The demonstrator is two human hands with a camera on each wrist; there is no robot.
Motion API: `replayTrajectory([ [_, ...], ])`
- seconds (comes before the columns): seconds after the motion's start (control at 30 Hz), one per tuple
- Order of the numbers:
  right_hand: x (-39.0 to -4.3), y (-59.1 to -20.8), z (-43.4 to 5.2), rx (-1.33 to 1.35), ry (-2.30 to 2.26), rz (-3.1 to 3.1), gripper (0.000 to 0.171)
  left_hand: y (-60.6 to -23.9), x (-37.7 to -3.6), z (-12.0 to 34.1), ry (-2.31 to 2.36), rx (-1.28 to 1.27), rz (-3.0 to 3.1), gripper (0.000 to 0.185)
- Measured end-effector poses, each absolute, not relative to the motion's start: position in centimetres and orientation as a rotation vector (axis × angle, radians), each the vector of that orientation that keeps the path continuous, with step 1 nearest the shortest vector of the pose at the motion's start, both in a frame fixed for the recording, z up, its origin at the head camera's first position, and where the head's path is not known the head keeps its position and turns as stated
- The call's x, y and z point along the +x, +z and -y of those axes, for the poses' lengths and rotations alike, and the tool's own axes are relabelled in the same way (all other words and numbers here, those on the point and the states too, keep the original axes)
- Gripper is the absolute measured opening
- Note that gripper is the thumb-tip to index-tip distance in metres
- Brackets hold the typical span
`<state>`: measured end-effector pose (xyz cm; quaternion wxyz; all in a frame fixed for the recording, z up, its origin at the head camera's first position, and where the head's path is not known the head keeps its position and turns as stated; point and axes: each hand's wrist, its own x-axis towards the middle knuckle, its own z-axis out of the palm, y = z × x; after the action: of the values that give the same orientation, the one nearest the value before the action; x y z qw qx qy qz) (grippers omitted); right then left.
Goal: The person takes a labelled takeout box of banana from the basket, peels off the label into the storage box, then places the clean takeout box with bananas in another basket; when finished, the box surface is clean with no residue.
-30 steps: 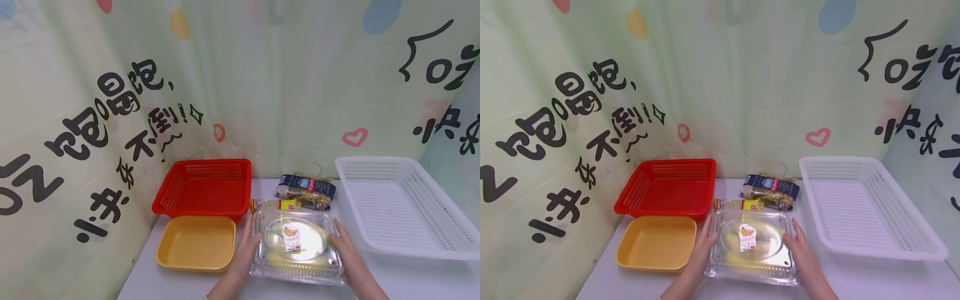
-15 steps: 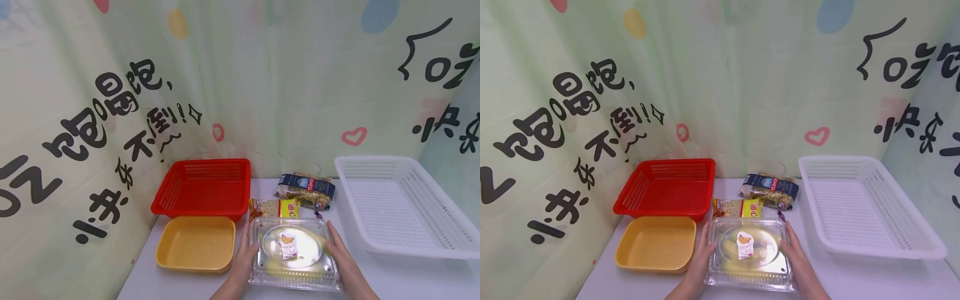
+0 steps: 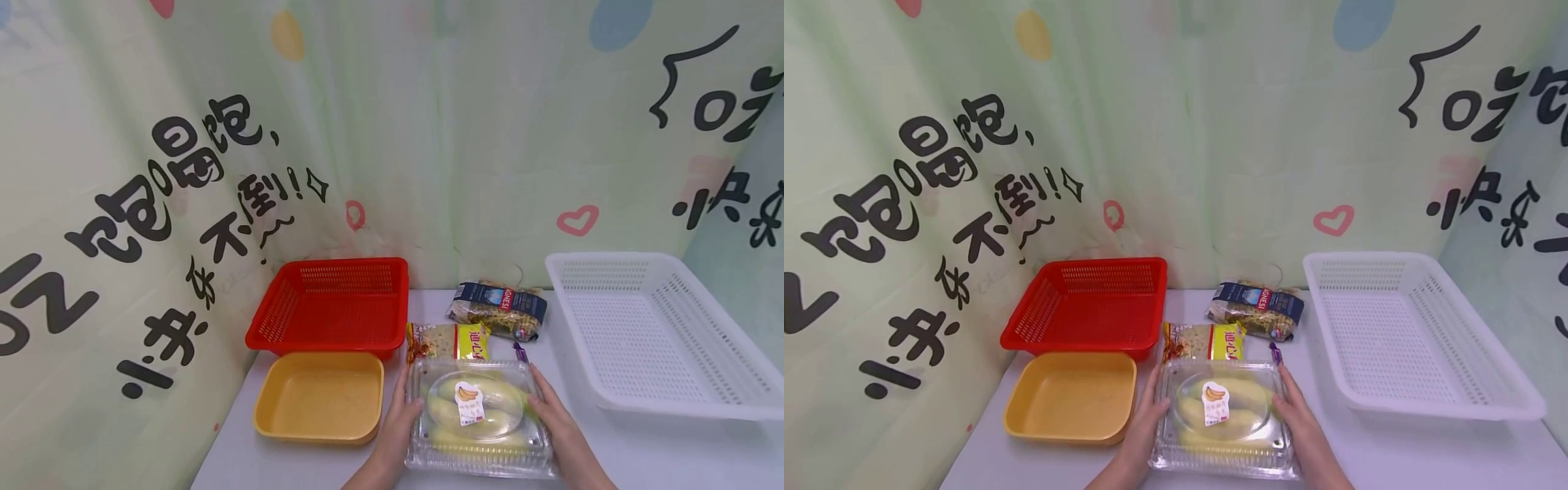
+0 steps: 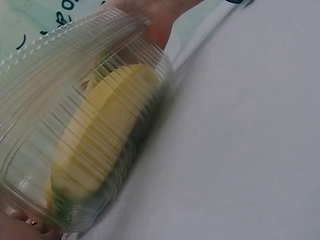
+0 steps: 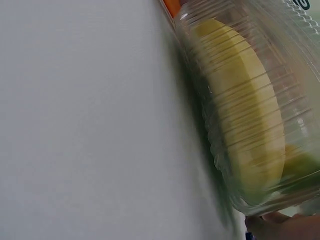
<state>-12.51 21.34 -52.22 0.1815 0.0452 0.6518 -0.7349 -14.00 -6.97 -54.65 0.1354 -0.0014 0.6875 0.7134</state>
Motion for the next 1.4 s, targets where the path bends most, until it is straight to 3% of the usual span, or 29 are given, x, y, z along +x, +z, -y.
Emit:
replayTrajectory([
  [0.5,-12.4,-52.9,-21.3,0.124,-2.060,-1.849,0.069,-56.4,-14.1,7.6,2.161,0.140,-1.826,0.067],
  [0.77,-12.9,-51.3,-22.8,0.051,-1.839,-2.218,0.070,-56.8,-14.2,7.7,2.185,0.199,-1.827,0.063],
  [1.1,-12.8,-47.5,-23.1,-0.003,-1.496,-2.750,0.053,-56.9,-14.2,7.7,2.181,0.178,-1.847,0.064],
  [1.4,-12.9,-46.0,-21.1,-0.222,-1.493,-2.717,0.031,-56.9,-14.2,7.5,2.195,0.197,-1.848,0.063],
])
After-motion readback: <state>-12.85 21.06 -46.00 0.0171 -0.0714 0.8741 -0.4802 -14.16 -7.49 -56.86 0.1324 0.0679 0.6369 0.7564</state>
